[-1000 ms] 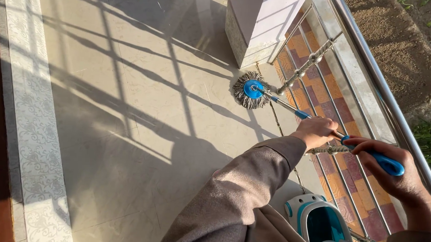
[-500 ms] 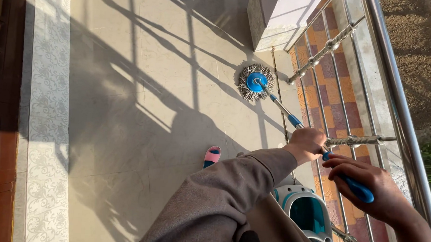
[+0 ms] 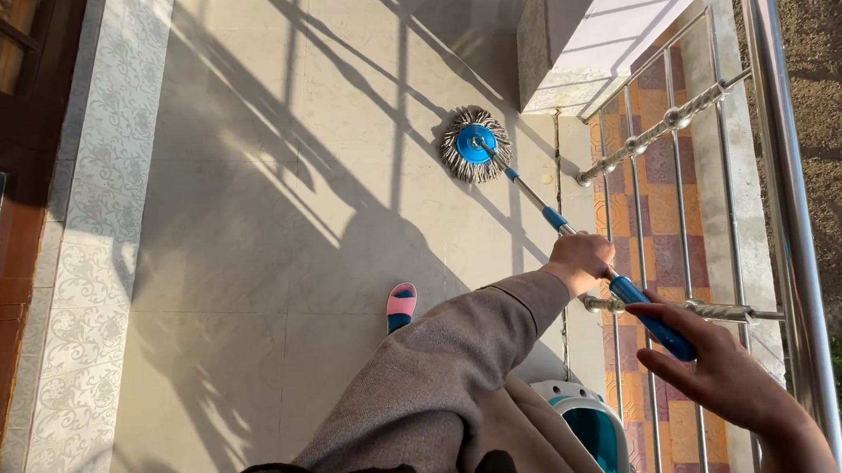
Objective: The person mops a tiled balcony floor using a blue spin mop. They move the mop back and forth across the surface, occasionally dipping it into a spin bucket to wring it out, and continue mopping around a stationary exercise bike.
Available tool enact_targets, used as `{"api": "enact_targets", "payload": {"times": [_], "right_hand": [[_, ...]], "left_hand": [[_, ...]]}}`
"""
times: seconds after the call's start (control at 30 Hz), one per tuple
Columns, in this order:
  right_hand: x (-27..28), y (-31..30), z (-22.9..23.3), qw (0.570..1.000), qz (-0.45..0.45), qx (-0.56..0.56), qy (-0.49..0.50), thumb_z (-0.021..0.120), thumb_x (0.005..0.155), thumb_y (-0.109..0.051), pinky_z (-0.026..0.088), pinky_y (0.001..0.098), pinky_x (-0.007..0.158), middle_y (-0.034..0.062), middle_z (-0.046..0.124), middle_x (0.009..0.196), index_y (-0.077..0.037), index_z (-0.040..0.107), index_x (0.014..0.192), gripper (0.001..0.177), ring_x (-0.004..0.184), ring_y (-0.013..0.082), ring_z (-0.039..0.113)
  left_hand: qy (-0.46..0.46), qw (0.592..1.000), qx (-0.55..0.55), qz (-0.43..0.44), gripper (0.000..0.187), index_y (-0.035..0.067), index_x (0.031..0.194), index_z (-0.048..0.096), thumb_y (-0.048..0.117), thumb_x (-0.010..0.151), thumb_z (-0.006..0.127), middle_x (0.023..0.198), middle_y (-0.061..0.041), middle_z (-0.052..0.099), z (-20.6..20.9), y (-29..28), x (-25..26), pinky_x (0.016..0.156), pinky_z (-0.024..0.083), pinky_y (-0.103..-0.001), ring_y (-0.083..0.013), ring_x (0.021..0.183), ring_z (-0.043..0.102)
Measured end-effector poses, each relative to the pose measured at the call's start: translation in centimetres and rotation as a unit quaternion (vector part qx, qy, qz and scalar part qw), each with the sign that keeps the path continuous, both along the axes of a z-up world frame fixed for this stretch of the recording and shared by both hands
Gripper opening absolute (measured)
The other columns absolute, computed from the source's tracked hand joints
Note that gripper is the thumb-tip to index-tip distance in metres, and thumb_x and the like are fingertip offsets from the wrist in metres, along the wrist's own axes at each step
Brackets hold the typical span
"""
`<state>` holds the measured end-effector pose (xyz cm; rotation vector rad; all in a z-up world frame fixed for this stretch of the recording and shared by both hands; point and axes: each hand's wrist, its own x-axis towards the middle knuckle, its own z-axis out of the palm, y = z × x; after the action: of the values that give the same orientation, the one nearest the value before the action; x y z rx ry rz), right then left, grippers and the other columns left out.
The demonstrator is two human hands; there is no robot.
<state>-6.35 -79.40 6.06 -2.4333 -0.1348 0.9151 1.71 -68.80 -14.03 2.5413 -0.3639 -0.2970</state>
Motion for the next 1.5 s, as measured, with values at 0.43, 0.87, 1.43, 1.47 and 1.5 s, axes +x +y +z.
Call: {"api": "enact_targets", "payload": {"times": [0.43, 0.87, 1.43, 1.47, 1.5], "right_hand": [[14.9, 11.5, -7.6, 0.78, 0.324, -0.467, -0.261, 0.04, 0.085, -0.034, 0.051, 0.013, 0.034, -0.0017, 0.063, 0.062, -0.015, 0.037, 0.126, 0.045, 0.036, 0.002, 0.057], [7.4, 5.6, -5.9, 0.817, 0.37, -0.411, -0.166, 0.041, 0.082, -0.036, 0.042, 0.0172, 0.028, -0.0049, 0.06, 0.046, -0.02, 0.024, 0.132, 0.055, 0.028, 0.0025, 0.049], [9.0, 1.5, -6.9, 0.884, 0.3, -0.352, -0.067, 0.055, 0.078, -0.022, 0.05, 0.0104, 0.034, -0.0018, 0.07, 0.069, -0.037, 0.018, 0.134, 0.068, 0.036, 0.0023, 0.056], [10.2, 4.0, -7.1, 0.881, 0.306, -0.349, -0.09, 0.054, 0.079, -0.026, 0.05, 0.0162, 0.038, 0.0006, 0.069, 0.069, -0.038, 0.022, 0.132, 0.063, 0.04, 0.0061, 0.059], [11.3, 6.6, -7.3, 0.878, 0.313, -0.345, -0.112, 0.052, 0.08, -0.029, 0.051, 0.0221, 0.043, 0.0031, 0.069, 0.069, -0.038, 0.026, 0.131, 0.058, 0.043, 0.0098, 0.061]], "left_hand": [[0.3, 0.805, -0.361, 0.362, 0.026, -0.007, 0.082, 0.056, 0.014, 0.082, 0.04, 0.068, -0.011, 0.058, -3.6, 8.1, 14.5, 0.049, 0.045, -0.027, -0.0182, 0.056, 0.056], [0.042, 0.997, -0.007, 0.057, 0.014, 0.012, 0.078, 0.061, 0.022, 0.08, 0.052, 0.078, -0.007, 0.064, -0.2, 6.7, 2.5, 0.092, 0.033, -0.047, -0.0263, 0.094, 0.054], [0.029, 0.999, -0.043, -0.005, 0.026, 0.016, 0.074, 0.062, 0.042, 0.073, 0.056, 0.069, 0.003, 0.065, -1.1, 3.4, 3.0, 0.077, 0.042, -0.033, -0.0123, 0.071, 0.06], [0.036, 0.998, -0.044, 0.013, 0.02, 0.014, 0.076, 0.061, 0.033, 0.074, 0.056, 0.073, 0.0, 0.064, -1.5, 5.8, 4.2, 0.076, 0.044, -0.034, -0.015, 0.074, 0.06], [0.043, 0.998, -0.046, 0.032, 0.014, 0.012, 0.078, 0.06, 0.025, 0.076, 0.056, 0.076, -0.002, 0.063, -1.9, 8.2, 5.4, 0.074, 0.046, -0.034, -0.0177, 0.077, 0.06]]}}
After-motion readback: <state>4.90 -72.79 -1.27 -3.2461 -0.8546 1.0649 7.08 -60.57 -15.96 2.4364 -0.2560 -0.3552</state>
